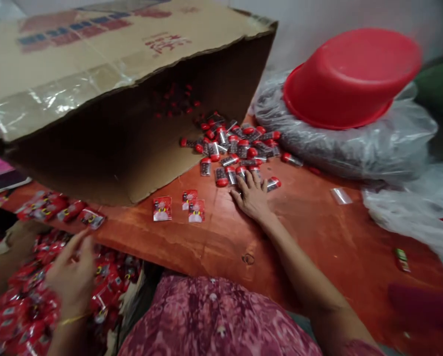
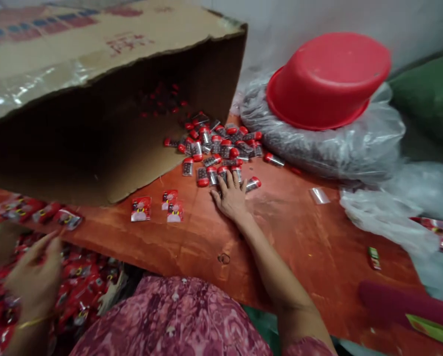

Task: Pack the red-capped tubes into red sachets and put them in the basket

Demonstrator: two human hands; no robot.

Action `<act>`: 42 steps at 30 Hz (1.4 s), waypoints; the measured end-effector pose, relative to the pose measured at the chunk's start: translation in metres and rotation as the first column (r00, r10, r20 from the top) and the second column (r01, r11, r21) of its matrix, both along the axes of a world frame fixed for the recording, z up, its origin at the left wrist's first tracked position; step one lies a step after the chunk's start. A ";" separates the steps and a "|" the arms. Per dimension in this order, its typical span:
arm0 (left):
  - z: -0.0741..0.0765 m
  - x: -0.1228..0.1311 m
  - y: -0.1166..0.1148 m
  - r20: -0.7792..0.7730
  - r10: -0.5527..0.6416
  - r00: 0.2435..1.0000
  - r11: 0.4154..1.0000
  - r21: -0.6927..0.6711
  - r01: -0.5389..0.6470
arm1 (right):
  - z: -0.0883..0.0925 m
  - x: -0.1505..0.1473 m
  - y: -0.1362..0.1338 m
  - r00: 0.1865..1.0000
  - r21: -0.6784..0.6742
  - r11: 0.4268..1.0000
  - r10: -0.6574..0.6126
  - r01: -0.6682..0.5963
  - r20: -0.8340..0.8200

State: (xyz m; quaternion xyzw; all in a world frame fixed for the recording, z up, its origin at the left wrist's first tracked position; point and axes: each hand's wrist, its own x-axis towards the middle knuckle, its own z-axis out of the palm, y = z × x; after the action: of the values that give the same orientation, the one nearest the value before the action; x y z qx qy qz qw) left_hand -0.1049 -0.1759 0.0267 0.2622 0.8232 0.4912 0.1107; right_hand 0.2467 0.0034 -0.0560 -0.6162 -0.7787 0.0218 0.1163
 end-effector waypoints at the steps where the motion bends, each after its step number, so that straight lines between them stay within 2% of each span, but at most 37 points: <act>1: -0.009 0.014 0.012 -0.133 -0.172 0.976 0.983 0.037 0.178 | -0.001 -0.003 -0.005 1.000 0.011 1.000 0.005 -0.005 -0.016; 2: -0.017 0.030 0.025 -0.248 -0.348 0.904 0.928 0.048 0.370 | -0.001 -0.006 -0.010 0.999 0.027 1.000 0.011 -0.010 -0.036; 3: -0.025 0.046 0.038 -0.334 -0.476 0.814 0.863 0.004 0.506 | -0.001 -0.008 -0.014 0.998 0.046 0.999 0.021 -0.018 -0.058; 5: -0.037 0.078 0.064 -0.398 -0.684 0.611 0.706 -0.153 0.691 | 0.003 -0.012 -0.025 0.993 0.081 0.995 0.070 -0.063 -0.092; 7: -0.046 0.101 0.084 -0.373 -0.803 0.465 0.578 -0.295 0.761 | 0.009 -0.015 -0.035 0.984 0.091 0.988 0.136 -0.126 -0.116; 8: -0.049 0.109 0.090 -0.346 -0.840 0.418 0.530 -0.354 0.770 | 0.011 -0.016 -0.040 0.978 0.089 0.985 0.160 -0.149 -0.132; 10: -0.056 0.118 0.098 -0.307 -0.874 0.377 0.481 -0.436 0.761 | 0.014 -0.019 -0.048 0.966 0.083 0.981 0.186 -0.174 -0.180; 12: -0.061 0.121 0.099 -0.311 -0.871 0.380 0.488 -0.466 0.738 | 0.015 -0.023 -0.056 0.948 0.082 0.979 0.199 -0.184 -0.249; 15: -0.066 0.121 0.097 -0.356 -0.838 0.413 0.540 -0.433 0.722 | 0.016 -0.033 -0.064 0.895 0.075 0.977 0.211 -0.198 -0.394; 18: -0.065 0.120 0.097 -0.349 -0.776 0.526 0.628 -0.354 0.693 | 0.016 -0.049 -0.070 0.782 -0.009 0.981 0.150 -0.195 -0.605; 21: -0.059 0.119 0.099 -0.280 -0.716 0.639 0.697 -0.244 0.674 | 0.014 -0.071 -0.071 0.554 -0.210 0.959 -0.072 -0.189 -0.829; 23: -0.054 0.120 0.100 -0.223 -0.717 0.660 0.695 -0.153 0.703 | 0.015 -0.084 -0.069 0.357 -0.298 0.922 -0.200 -0.248 -0.913; 25: -0.051 0.123 0.100 -0.165 -0.735 0.658 0.674 -0.061 0.737 | 0.018 -0.094 -0.066 0.206 -0.300 0.905 -0.246 -0.300 -0.947; 27: -0.049 0.126 0.099 -0.089 -0.749 0.657 0.658 0.019 0.753 | 0.022 -0.099 -0.063 0.138 -0.274 0.915 -0.243 -0.297 -0.960; 29: -0.047 0.127 0.096 0.032 -0.725 0.688 0.687 0.086 0.721 | 0.026 -0.100 -0.061 0.120 -0.258 0.934 -0.235 -0.246 -0.965; 31: -0.045 0.128 0.094 0.237 -0.677 0.697 0.732 0.120 0.670 | 0.028 -0.098 -0.061 0.126 -0.246 0.951 -0.225 -0.188 -0.966; 32: -0.043 0.128 0.093 0.370 -0.651 0.663 0.742 0.123 0.659 | 0.029 -0.096 -0.061 0.137 -0.237 0.957 -0.216 -0.165 -0.967; 35: -0.036 0.132 0.092 0.690 -0.573 0.442 0.721 0.169 0.672 | 0.031 -0.089 -0.063 0.226 -0.185 0.971 -0.147 -0.153 -0.963; 37: -0.032 0.138 0.093 0.764 -0.540 0.354 0.745 0.238 0.623 | 0.032 -0.086 -0.065 0.307 -0.127 0.981 -0.077 -0.144 -0.949; 40: -0.028 0.149 0.094 0.791 -0.511 0.338 0.798 0.289 0.529 | 0.030 -0.085 -0.068 0.392 -0.043 0.994 -0.002 -0.098 -0.920; 42: -0.027 0.153 0.095 0.808 -0.496 0.319 0.808 0.296 0.509 | 0.028 -0.084 -0.071 0.416 -0.008 0.997 0.024 -0.075 -0.909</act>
State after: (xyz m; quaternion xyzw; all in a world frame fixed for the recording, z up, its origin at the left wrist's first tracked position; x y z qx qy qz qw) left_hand 0.0486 -0.0812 0.0001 0.2240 0.5357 0.4891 0.6509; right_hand 0.1622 -0.0674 -0.0285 -0.4863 -0.6100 0.3725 0.5027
